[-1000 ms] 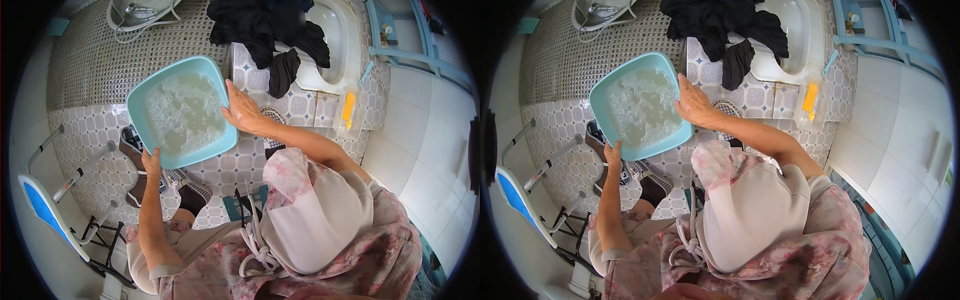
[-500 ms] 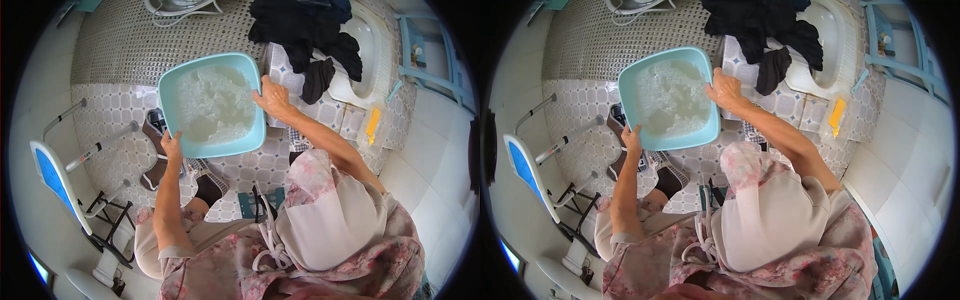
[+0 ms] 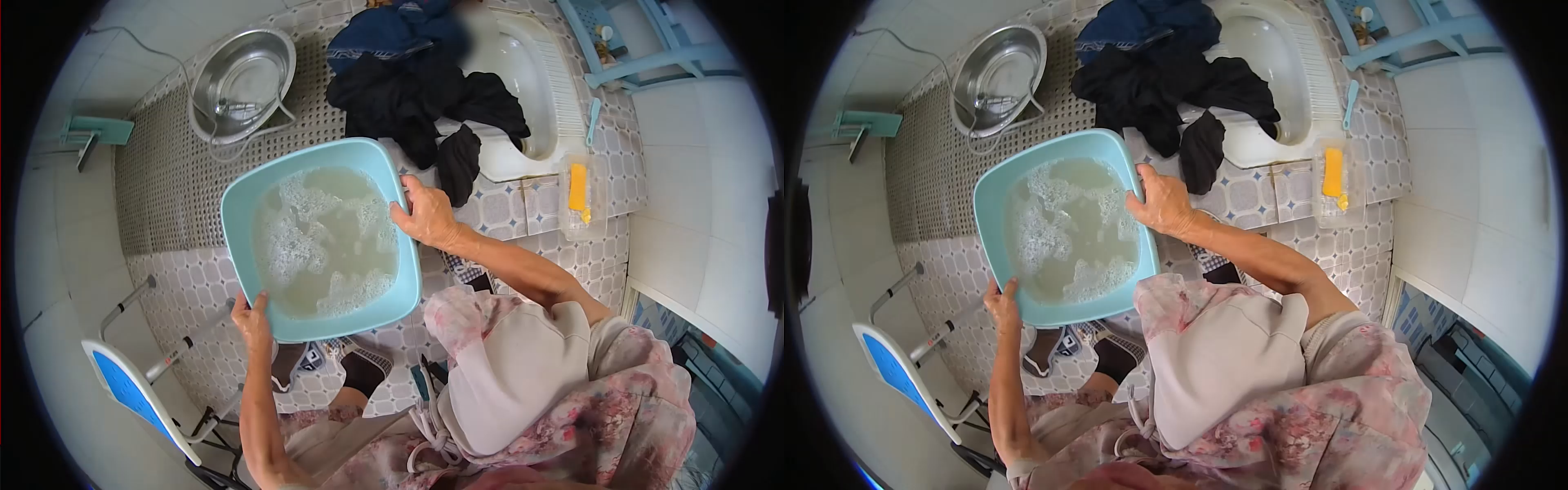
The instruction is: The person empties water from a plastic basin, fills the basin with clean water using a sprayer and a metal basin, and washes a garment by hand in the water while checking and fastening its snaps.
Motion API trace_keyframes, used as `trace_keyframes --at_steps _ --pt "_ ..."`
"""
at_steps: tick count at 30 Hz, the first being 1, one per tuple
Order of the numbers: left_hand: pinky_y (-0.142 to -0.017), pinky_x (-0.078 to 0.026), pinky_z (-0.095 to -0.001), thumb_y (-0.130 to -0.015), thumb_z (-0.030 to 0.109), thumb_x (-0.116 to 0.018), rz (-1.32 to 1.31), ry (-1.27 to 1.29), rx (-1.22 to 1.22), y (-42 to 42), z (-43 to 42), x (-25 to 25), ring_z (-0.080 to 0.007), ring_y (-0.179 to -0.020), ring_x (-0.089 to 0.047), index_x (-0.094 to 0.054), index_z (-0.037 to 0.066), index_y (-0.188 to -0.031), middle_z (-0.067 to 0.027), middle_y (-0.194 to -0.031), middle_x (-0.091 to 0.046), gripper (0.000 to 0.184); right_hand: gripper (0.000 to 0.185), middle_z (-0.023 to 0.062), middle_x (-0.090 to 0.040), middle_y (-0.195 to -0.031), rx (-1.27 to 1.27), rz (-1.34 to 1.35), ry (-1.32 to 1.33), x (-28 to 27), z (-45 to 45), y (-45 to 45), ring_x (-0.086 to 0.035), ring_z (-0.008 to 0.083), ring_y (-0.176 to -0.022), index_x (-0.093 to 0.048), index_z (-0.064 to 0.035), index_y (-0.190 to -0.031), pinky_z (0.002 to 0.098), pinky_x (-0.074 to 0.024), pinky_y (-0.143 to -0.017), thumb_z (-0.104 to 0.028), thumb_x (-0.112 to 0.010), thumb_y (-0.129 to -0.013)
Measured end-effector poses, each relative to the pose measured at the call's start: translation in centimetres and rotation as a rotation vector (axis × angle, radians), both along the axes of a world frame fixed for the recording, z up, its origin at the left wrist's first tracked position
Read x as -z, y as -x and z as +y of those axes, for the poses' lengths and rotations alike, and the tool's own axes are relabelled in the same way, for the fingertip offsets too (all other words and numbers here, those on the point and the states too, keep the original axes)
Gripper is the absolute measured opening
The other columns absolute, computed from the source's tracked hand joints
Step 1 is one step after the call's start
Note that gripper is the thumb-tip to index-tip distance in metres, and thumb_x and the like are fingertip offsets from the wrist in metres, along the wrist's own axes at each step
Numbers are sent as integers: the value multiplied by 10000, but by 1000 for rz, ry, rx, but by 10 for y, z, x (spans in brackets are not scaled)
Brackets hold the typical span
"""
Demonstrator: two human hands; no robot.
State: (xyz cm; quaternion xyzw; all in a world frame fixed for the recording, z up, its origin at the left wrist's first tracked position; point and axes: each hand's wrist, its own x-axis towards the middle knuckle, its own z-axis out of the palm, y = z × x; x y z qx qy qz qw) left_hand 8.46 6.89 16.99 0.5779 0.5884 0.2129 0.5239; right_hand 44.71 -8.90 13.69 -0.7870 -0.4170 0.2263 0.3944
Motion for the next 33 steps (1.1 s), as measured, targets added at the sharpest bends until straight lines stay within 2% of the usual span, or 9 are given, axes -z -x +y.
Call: trace_keyframes --at_steps 8,15,16,19,20,23,24,27,33 --pt "-732 -471 -259 -824 38 -613 57 -129 193 -95 54 -83 -111 -771 -580 -672 -73 -1114 -31 -902 -670 316 383 107 -633 -640 263 146 -70 -52 -1 -56 -621 255 -538 -638 22 -1089 373 -503 -563 -220 -663 -793" --pt "-700 -491 -260 -779 50 -595 29 -227 458 -217 100 -138 -114 -732 -592 -684 -63 -1118 -43 -887 -670 368 348 99 -622 -640 530 268 -155 -45 -17 -121 -585 183 -555 -673 20 -1057 334 -480 -575 -199 -648 -788" --pt "-696 -499 -261 -773 55 -594 8 -215 499 -237 103 -147 -115 -727 -599 -686 -59 -1116 -45 -895 -670 373 309 13 -632 -678 529 326 -176 -47 -21 -129 -536 55 -588 -662 62 -1073 246 -435 -553 -124 -633 -827" --pt "-690 -494 -261 -759 22 -556 -2 -164 544 -297 107 -170 -131 -719 -608 -682 -80 -1149 -76 -884 -679 422 334 107 -623 -644 585 331 -277 -24 -26 -155 -556 176 -567 -677 50 -932 335 -454 -579 -248 -627 -789" --pt "-684 -496 -267 -748 27 -562 32 -186 578 -316 109 -179 -136 -713 -612 -683 -83 -1141 -84 -881 -681 425 341 113 -600 -624 651 306 -254 -26 -26 -161 -525 188 -555 -649 62 -849 356 -432 -567 -271 -626 -778" --pt "-658 -502 -287 -718 44 -583 98 -194 660 -368 118 -196 -154 -694 -620 -684 -94 -1102 -103 -862 -679 421 344 130 -567 -610 713 186 -74 -8 -30 -192 -511 195 -546 -615 65 -813 378 -424 -560 -273 -642 -753" --pt "-644 -502 -295 -711 50 -592 87 -167 676 -386 124 -197 -159 -687 -620 -683 -101 -1080 -107 -851 -675 409 303 122 -568 -612 735 314 -142 11 -28 -205 -504 189 -547 -604 61 -778 371 -412 -543 -237 -649 -752" --pt "-599 -493 -316 -707 58 -612 73 -156 706 -435 128 -207 -174 -676 -619 -669 -114 -1001 -111 -812 -652 345 251 104 -607 -668 783 723 -254 -12 -27 -222 -543 183 -575 -627 54 -779 345 -433 -545 -197 -638 -790" --pt "-553 -469 -291 -725 103 -680 36 -109 708 -507 114 -228 -157 -638 -571 -663 -61 -904 -81 -762 -610 243 233 133 -651 -808 635 1000 -405 -6 -27 -239 -650 210 -695 -648 64 -896 319 -518 -625 -161 -602 -853"
